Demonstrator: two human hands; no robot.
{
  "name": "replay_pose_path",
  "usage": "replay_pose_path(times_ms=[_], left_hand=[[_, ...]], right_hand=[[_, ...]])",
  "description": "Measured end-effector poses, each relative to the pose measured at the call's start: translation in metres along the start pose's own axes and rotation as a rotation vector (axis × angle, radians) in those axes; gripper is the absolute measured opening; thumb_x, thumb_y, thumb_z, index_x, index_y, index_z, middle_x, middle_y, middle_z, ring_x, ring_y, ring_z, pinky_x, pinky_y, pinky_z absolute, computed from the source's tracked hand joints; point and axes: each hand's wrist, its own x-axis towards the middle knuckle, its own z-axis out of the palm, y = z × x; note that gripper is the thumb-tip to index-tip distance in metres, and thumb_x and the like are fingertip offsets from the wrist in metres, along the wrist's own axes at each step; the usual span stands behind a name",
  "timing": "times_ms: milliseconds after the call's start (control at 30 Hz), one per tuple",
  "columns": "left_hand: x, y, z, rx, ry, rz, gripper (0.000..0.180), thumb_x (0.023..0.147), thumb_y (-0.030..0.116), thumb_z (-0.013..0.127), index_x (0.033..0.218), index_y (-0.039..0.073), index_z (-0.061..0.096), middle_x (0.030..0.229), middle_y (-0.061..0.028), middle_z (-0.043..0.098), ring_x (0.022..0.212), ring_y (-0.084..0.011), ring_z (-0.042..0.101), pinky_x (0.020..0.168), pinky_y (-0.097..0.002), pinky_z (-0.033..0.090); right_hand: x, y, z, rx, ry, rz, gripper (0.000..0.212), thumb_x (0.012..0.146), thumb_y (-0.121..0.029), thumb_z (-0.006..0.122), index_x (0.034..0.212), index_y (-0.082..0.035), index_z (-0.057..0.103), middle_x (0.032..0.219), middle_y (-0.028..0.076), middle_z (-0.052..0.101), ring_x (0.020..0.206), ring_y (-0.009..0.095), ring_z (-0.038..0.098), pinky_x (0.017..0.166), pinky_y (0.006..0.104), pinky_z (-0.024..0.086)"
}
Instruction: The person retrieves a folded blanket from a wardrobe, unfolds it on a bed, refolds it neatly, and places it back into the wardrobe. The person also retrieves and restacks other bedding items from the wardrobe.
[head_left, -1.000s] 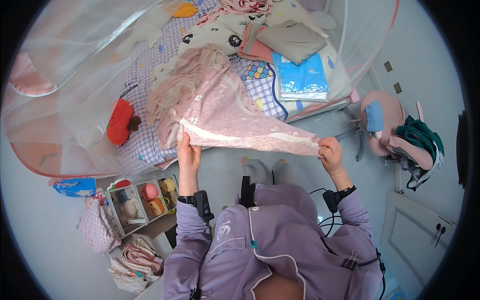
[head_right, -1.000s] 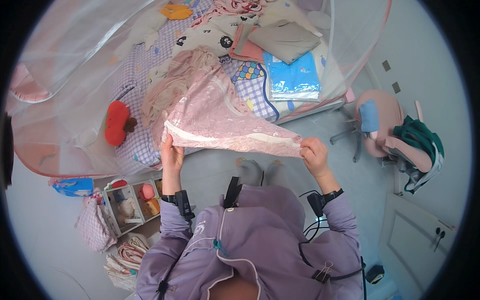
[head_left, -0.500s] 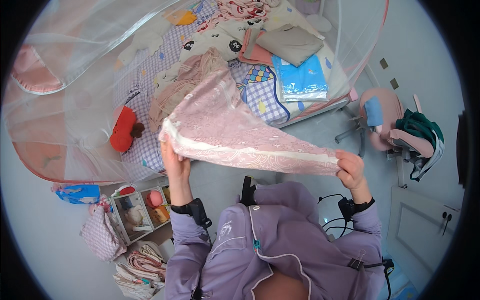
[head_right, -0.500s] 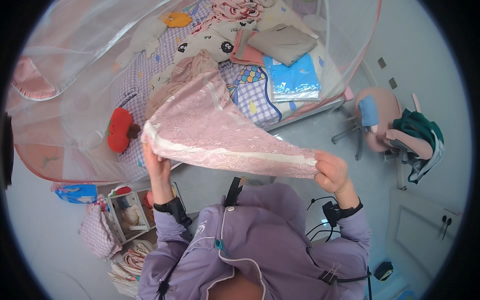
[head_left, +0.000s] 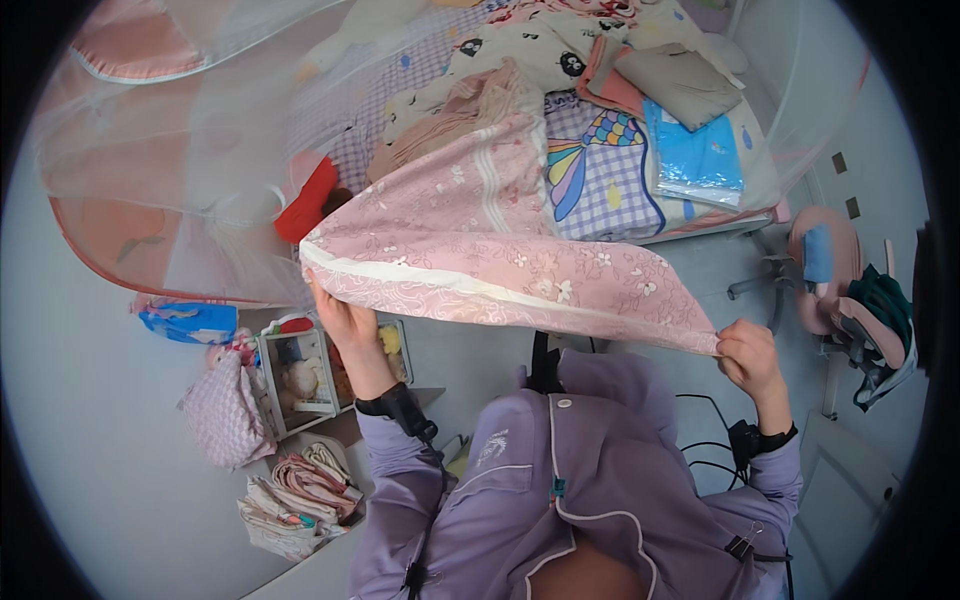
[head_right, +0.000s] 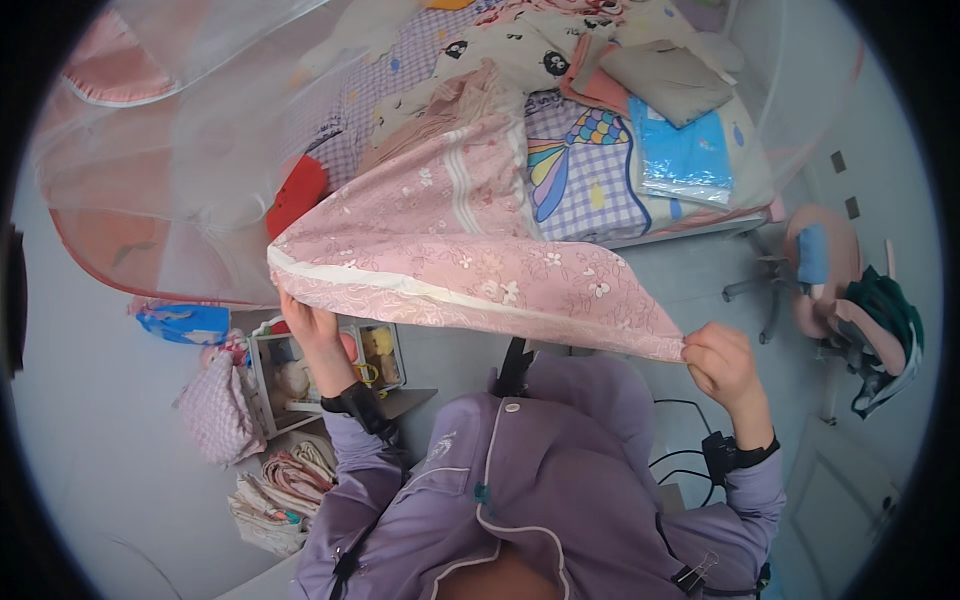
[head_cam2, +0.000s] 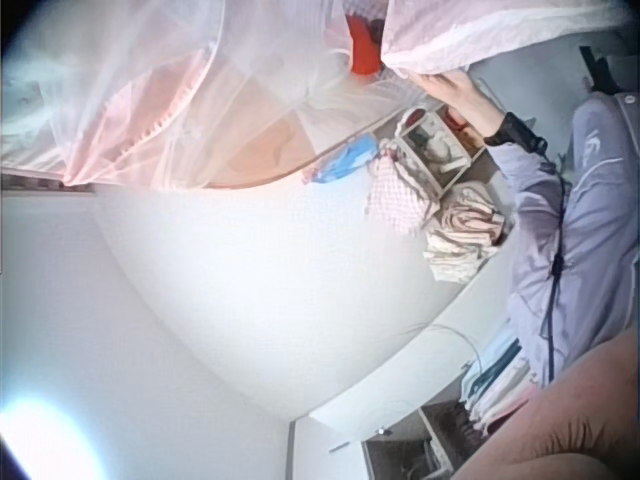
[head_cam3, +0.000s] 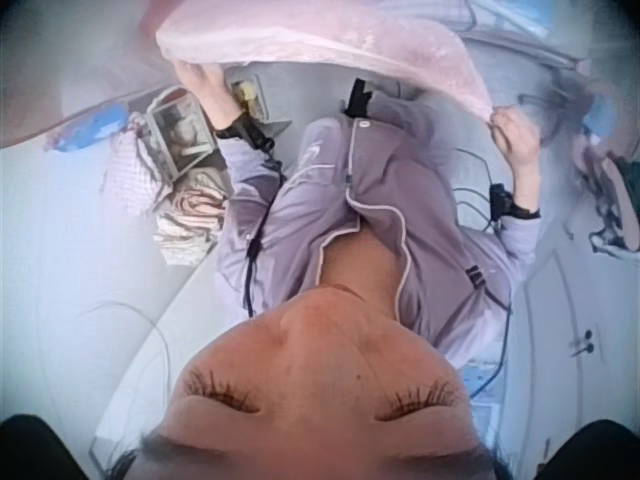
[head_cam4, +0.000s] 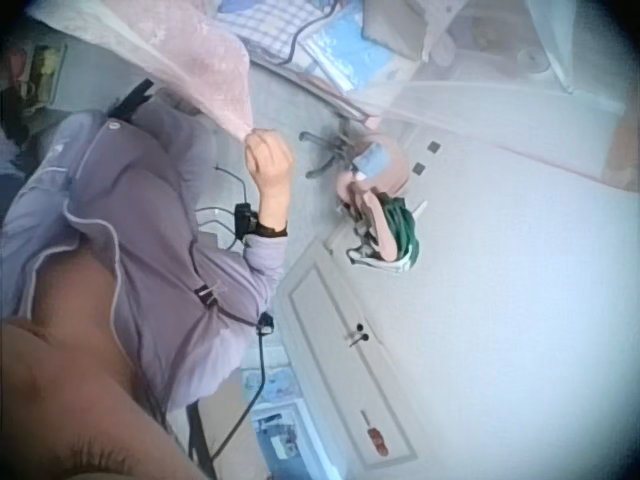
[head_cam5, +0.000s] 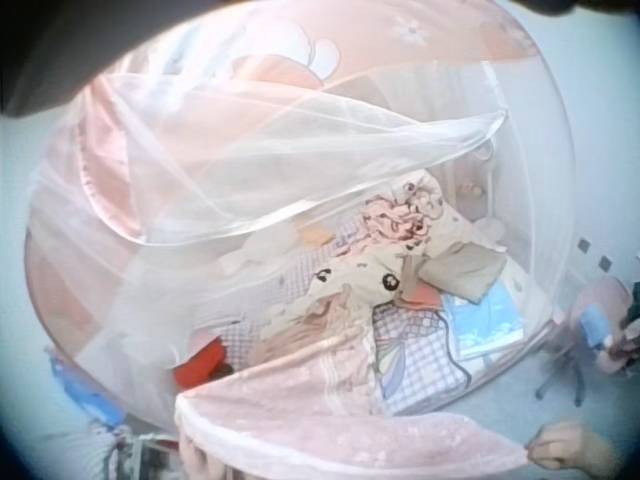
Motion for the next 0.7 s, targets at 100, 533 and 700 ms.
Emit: replay_pose_path(times_ms=[100, 533, 700], left_hand=[[-0.001, 0.003, -0.01, 0.02, 0.031, -0.013, 0.041, 0.101, 0.033, 0.033, 0.131, 0.006, 0.042, 0.13, -0.0101, 0.05, 0.116, -0.0224, 0.051, 0.101, -0.0416, 0.04], [-0.04, -0.077, 0.123, 0.839, -0.414, -0.339, 0.024, 0.094, 0.014, 0.05, 0.112, 0.0, 0.058, 0.094, -0.0053, 0.063, 0.08, -0.0105, 0.057, 0.07, -0.0256, 0.048], [-0.073, -0.148, 0.158, 0.941, -0.932, -0.204, 0.016, 0.09, 0.014, 0.051, 0.098, 0.001, 0.057, 0.075, -0.0115, 0.057, 0.067, -0.0198, 0.054, 0.062, -0.0326, 0.044]], right_hand=[[0.007, -0.004, 0.003, 0.048, 0.029, -0.007, 0.026, 0.057, 0.008, 0.065, 0.076, -0.004, 0.052, 0.072, 0.01, 0.057, 0.058, 0.025, 0.056, 0.048, 0.0325, 0.044], [0.089, -0.032, 0.016, 0.433, -0.329, 0.333, 0.052, 0.079, -0.028, 0.063, 0.122, -0.001, 0.05, 0.117, 0.017, 0.055, 0.107, 0.029, 0.055, 0.087, 0.034, 0.046], [0.15, -0.036, 0.032, 0.392, -0.461, 0.413, 0.071, 0.082, -0.044, 0.059, 0.131, 0.005, 0.041, 0.124, 0.023, 0.053, 0.115, 0.032, 0.052, 0.095, 0.0353, 0.042]])
